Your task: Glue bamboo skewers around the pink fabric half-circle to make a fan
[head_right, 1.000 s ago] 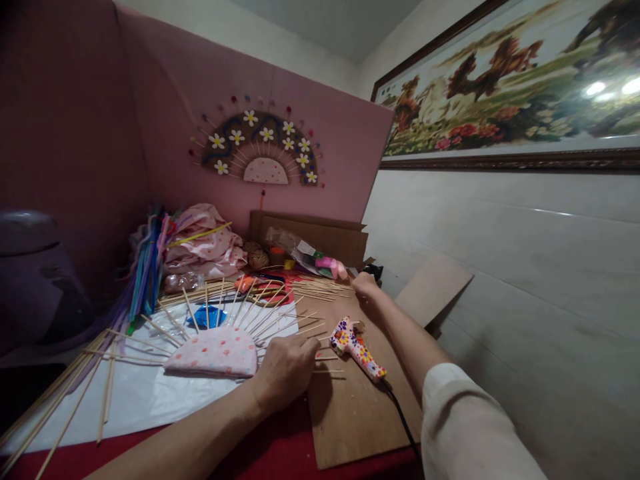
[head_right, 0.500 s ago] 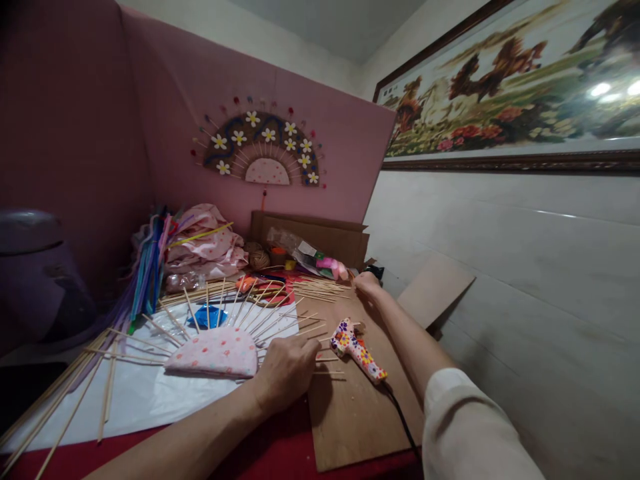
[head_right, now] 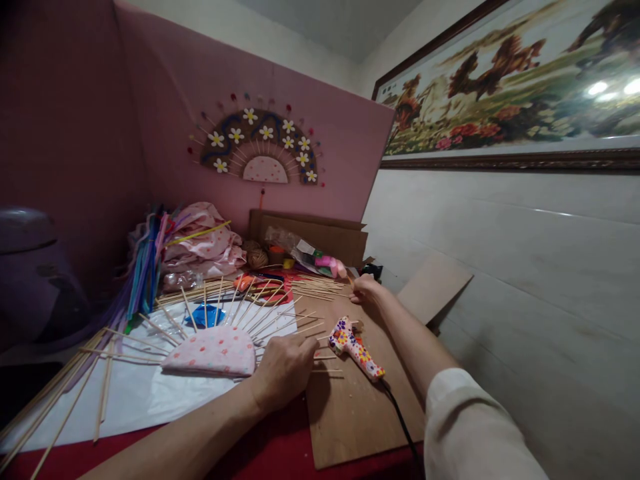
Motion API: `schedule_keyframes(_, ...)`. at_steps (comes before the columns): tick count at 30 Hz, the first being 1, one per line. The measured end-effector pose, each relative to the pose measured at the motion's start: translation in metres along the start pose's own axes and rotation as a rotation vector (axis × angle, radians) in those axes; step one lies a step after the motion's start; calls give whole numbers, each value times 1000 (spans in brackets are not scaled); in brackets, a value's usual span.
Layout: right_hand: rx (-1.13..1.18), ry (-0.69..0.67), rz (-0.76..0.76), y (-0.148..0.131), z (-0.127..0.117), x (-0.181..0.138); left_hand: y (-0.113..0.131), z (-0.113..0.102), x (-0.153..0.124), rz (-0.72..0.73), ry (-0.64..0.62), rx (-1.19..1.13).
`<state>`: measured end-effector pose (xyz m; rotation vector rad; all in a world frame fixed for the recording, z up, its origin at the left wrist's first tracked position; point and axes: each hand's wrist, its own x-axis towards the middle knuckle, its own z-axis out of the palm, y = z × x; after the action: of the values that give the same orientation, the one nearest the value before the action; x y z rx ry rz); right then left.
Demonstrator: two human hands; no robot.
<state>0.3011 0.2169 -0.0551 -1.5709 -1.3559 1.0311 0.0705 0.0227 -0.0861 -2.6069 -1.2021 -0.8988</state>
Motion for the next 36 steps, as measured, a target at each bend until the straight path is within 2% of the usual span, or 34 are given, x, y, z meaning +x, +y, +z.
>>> schedule_keyframes(3, -21, -21, 61, 2, 10, 0, 0, 0, 0, -7, -10, 9)
schedule_keyframes(9, -22, -110, 25, -14, 16, -8, 0, 0, -1, -9, -8, 4)
schedule_keyframes(14, -14, -338, 13, -27, 29, -35, 0, 0, -1, -3, 4, -7)
schedule_keyframes(16, 5, -384, 6, -30, 39, -41, 0, 0, -1, 0, 8, -9)
schedule_keyframes(21, 89, -287, -72, -32, 54, -37, 1, -1, -1, 1, 4, -4)
schedule_keyframes(28, 222, -149, -159, -38, 40, -39, 0, 1, -2, 16, 41, 5)
schedule_keyframes(32, 352, -137, -191, -52, 35, -63, 2, -2, 0, 25, 89, 0)
schedule_keyframes(35, 490, -209, -194, -64, 41, -94, 1, -10, 6, -87, 167, -44)
schedule_keyframes(36, 541, -245, -192, -68, 45, -105, 0, -13, 8, -166, 205, -61)
